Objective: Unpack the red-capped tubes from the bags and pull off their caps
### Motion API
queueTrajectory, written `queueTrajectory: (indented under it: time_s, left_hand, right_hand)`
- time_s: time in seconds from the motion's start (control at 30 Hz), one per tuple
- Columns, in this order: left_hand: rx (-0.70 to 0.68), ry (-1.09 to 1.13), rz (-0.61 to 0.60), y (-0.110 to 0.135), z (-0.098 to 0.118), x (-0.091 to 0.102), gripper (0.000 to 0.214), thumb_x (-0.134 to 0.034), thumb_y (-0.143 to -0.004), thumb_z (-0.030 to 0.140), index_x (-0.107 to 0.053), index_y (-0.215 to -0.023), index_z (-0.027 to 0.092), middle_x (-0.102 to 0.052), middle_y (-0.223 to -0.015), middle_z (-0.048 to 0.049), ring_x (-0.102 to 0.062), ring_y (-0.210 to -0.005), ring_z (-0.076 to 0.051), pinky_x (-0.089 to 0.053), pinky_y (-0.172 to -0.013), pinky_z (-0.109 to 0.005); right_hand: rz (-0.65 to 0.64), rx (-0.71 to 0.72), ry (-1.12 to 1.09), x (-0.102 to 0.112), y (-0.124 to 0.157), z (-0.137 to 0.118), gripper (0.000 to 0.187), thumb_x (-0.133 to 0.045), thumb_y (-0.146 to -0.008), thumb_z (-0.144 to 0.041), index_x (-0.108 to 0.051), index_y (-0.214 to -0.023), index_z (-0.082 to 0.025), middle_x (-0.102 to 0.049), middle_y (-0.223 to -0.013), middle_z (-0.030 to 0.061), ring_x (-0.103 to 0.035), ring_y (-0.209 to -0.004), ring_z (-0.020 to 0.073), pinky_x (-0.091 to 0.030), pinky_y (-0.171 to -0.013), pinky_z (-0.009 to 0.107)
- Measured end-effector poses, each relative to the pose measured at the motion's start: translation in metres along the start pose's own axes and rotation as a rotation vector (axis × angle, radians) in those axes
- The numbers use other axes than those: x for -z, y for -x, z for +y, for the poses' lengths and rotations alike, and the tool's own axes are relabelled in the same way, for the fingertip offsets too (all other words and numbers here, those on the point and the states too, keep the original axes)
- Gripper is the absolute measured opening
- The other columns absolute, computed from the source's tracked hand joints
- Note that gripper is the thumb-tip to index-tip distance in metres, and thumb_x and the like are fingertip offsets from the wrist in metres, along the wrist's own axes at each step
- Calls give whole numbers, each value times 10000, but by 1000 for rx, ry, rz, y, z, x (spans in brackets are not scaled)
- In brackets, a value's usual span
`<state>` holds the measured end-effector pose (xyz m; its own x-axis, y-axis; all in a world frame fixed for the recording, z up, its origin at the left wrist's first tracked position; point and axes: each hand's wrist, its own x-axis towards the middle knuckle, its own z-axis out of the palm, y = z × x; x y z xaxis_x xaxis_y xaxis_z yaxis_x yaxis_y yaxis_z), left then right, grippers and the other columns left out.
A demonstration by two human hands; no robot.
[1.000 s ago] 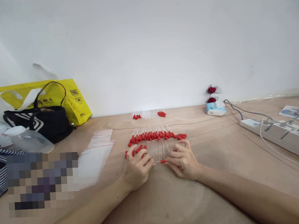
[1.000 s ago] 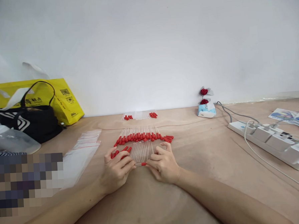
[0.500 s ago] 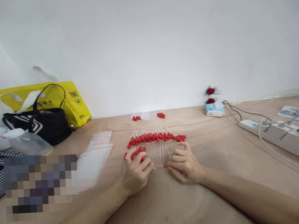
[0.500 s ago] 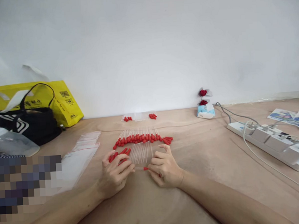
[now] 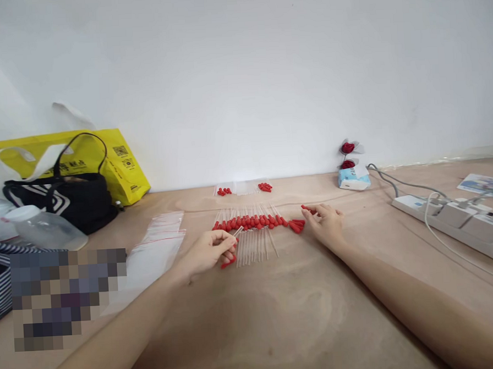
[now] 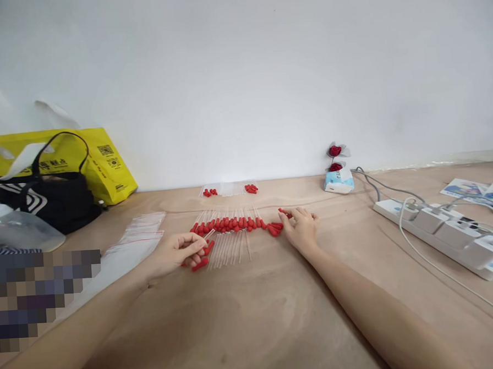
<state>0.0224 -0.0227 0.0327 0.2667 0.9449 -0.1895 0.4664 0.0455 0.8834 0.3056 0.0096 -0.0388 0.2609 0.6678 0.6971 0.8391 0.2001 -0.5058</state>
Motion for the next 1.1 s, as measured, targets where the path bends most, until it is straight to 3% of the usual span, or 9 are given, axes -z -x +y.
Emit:
queueTrajectory:
  time_s: [0.1, 0.23, 0.4, 0.53, 0.67, 0.77, 0.87, 1.0, 1.1]
  left_hand:
    - [77, 177, -80, 7, -2, -12, 266, -554, -706, 394, -506, -649, 138, -606, -657, -17, -576, -599, -111, -470, -634, -270]
    - [33, 182, 83, 7, -16, -20, 281, -560, -694, 409, -508, -640, 138, -602, -668, -22, -576, -609, -112, -481, -649, -276]
    - [-91, 94, 256, -6, -30, -4, 337, -517, -688, 473, -539, -676, 137, -607, -698, -41, -578, -620, -135, -479, -637, -288]
    - [-205, -119, 358, -6, -25, 0, 344, -443, -733, 458, -587, -750, 147, -625, -751, -46, -577, -683, -161, -449, -643, -280]
    - [-301, -481, 357, 0, -16, -9, 355, -392, -773, 418, -620, -654, 172, -612, -689, -28, -541, -632, -157, -388, -585, -264]
    - [-258, -610, 304, -4, -11, -15, 337, -388, -783, 383, -607, -631, 176, -604, -619, -17, -532, -586, -152, -365, -555, -256]
    - [-194, -665, 324, -13, -5, -18, 238, -437, -761, 334, -615, -742, 178, -623, -649, -21, -559, -623, -163, -365, -555, -250]
    - [-237, -801, 368, -25, 0, -23, 214, -437, -745, 230, -573, -897, 166, -612, -660, -32, -571, -654, -184, -365, -573, -265]
    - [-269, -896, 346, -32, -3, -28, 209, -419, -730, 176, -543, -899, 170, -601, -658, -41, -574, -684, -210, -368, -593, -289]
  right_hand:
    - [-4, -42, 18, -2, -1, 6, 329, -419, -789, -454, -652, -783, -221, -632, -727, 17, -528, -705, 155, -205, -806, 348]
    - [-23, 19, 34, -3, 2, 2, 305, -437, -781, -445, -651, -791, -229, -632, -715, 11, -524, -697, 151, -198, -809, 347]
    - [-48, 17, 29, -4, 3, 1, 304, -438, -772, -449, -647, -795, -230, -639, -720, 15, -522, -724, 165, -192, -816, 357]
    - [-103, -49, 15, -5, 2, 3, 296, -463, -745, -466, -629, -774, -223, -641, -703, 4, -522, -730, 172, -198, -821, 366]
    - [-175, -109, 19, -5, 0, 2, 282, -493, -720, -481, -616, -728, -227, -637, -669, -3, -514, -715, 177, -206, -823, 381]
    - [-229, -134, 30, -4, -2, 1, 271, -502, -714, -480, -618, -696, -236, -640, -664, -1, -514, -728, 188, -206, -822, 396]
    - [-260, -161, 36, -4, -3, 0, 265, -507, -713, -477, -626, -691, -241, -647, -668, 0, -523, -751, 201, -213, -816, 403]
    - [-242, -173, 21, -4, -5, 1, 272, -500, -720, -477, -632, -681, -243, -657, -680, 2, -532, -767, 215, -232, -806, 406]
    - [-205, -155, 0, -4, -5, 1, 282, -499, -722, -482, -638, -677, -241, -661, -684, 6, -534, -745, 208, -240, -812, 407]
